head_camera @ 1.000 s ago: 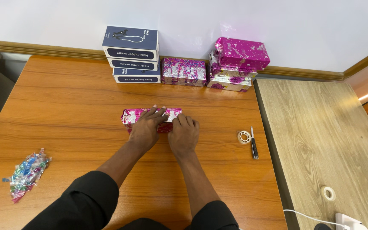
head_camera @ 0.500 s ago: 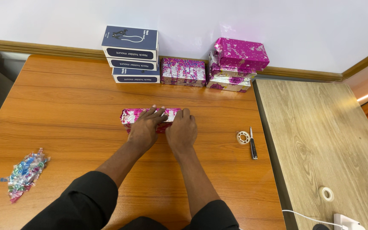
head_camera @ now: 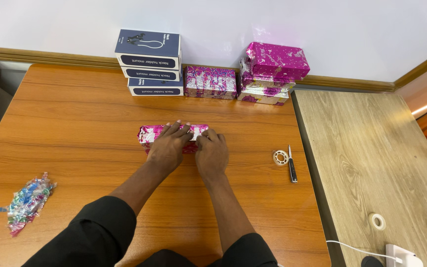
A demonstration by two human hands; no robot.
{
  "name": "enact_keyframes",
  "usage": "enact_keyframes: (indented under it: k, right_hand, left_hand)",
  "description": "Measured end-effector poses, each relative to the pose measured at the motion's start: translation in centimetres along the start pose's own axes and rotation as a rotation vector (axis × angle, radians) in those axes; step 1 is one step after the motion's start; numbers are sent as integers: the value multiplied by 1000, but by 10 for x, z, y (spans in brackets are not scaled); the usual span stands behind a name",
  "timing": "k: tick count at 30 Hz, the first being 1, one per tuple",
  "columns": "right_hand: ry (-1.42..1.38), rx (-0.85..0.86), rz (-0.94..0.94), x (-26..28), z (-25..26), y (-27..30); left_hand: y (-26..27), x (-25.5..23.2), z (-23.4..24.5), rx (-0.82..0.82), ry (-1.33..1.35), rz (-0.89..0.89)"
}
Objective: The person wraps a small rectangular box with pink patterned wrapping paper on a wooden table. They fold the paper edges, smooth the surface, and apply clear tape to secure the folds. The person then places a blue product box on top of the wrapped item and folds the paper over it.
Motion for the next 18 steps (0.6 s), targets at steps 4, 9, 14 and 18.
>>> enact_keyframes:
  k: [4,9,14,18]
  right_hand:
    - [0,5,9,-4,-3,0]
    - [-9,-47,30,-6,-3,-3]
    - [-2,-15,-2,-13,-10,-10]
    - [27,-12,8,-13,-11,-12]
  left_hand:
    - [-1,-7,-2,-33,-47,-76]
    - [0,-7,-1,-76,-9,-119]
    - [-5,-4,-2,-44,32,-91]
    - [-7,-3,6,-135,138,-98]
Point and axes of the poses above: each hand's wrist, its own y-axis away from the middle knuckle, its own z-axis out of the back of the hand, x = y × z, the point moved 8 cm from there along -y, towards the middle knuckle, and after that the axes turned 2 degrees about z, right-handed, at the moved point
